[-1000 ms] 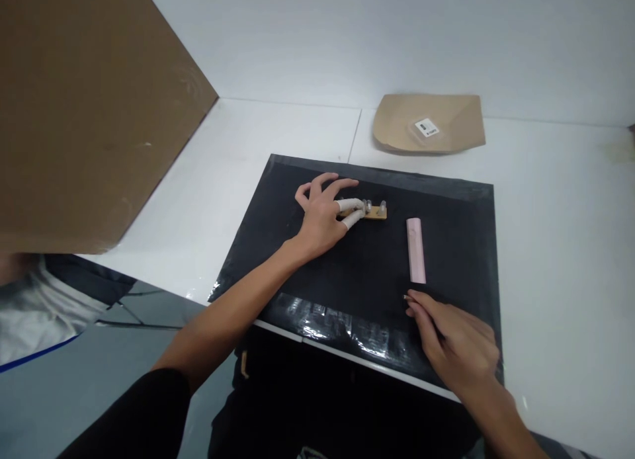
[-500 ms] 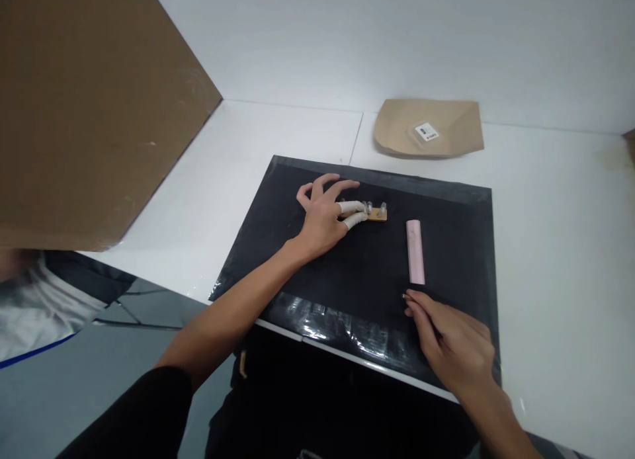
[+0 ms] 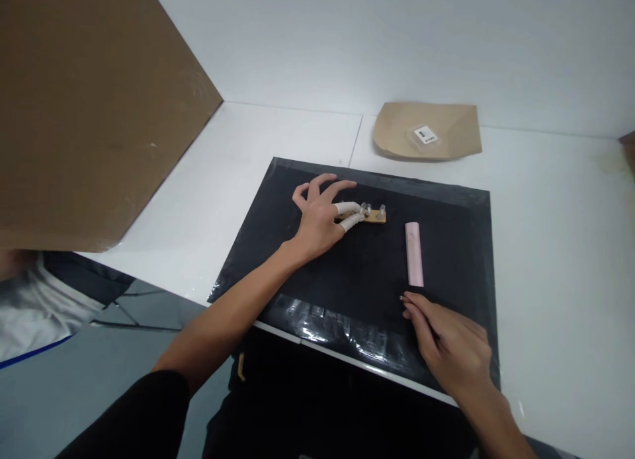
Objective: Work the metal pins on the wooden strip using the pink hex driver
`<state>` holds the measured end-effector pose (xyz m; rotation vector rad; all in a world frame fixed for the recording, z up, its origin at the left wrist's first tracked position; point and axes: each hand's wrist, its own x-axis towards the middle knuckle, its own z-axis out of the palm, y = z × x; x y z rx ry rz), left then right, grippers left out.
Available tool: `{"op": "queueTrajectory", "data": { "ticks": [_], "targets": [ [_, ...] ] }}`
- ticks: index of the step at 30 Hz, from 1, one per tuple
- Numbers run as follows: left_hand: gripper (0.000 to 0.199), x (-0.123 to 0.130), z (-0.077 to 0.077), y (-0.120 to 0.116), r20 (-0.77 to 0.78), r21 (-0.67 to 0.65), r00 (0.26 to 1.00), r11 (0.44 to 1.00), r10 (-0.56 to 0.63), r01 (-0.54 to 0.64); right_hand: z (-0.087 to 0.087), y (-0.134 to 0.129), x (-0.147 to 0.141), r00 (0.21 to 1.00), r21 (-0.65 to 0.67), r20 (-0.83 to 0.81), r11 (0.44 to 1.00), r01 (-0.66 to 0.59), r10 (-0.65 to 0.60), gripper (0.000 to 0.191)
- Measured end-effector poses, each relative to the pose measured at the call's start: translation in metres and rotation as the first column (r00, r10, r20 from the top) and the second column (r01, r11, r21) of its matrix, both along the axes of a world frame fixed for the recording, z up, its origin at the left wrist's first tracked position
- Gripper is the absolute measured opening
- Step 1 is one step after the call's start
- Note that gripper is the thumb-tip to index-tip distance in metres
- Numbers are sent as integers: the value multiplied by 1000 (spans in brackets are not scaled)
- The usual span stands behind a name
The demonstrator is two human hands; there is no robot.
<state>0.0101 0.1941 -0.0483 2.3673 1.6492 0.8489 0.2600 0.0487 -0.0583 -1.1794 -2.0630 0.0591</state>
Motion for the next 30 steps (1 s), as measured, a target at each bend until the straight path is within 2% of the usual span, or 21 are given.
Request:
{"op": "queueTrajectory", "data": {
  "ticks": [13,18,25,30],
  "targets": [
    [10,0,-2,0,-18,12,999,999,46,-46,2,1,-2,1000,-10,-20,1000,-7,7,23],
    [14,-1,-3,-1,-30,56,998,997,61,-60,2,1,-2,1000,-10,-14,1000,-10,10,22],
    [20,0,2,-3,-59,66,994,994,93,-89,1,-1,-1,1000,-38,-15,999,20,-21,21],
    [41,0,7,-3,-47,0,996,998,69,-70,-1,-3,2,999,-40,-21,999,35,-36,22]
  ]
}}
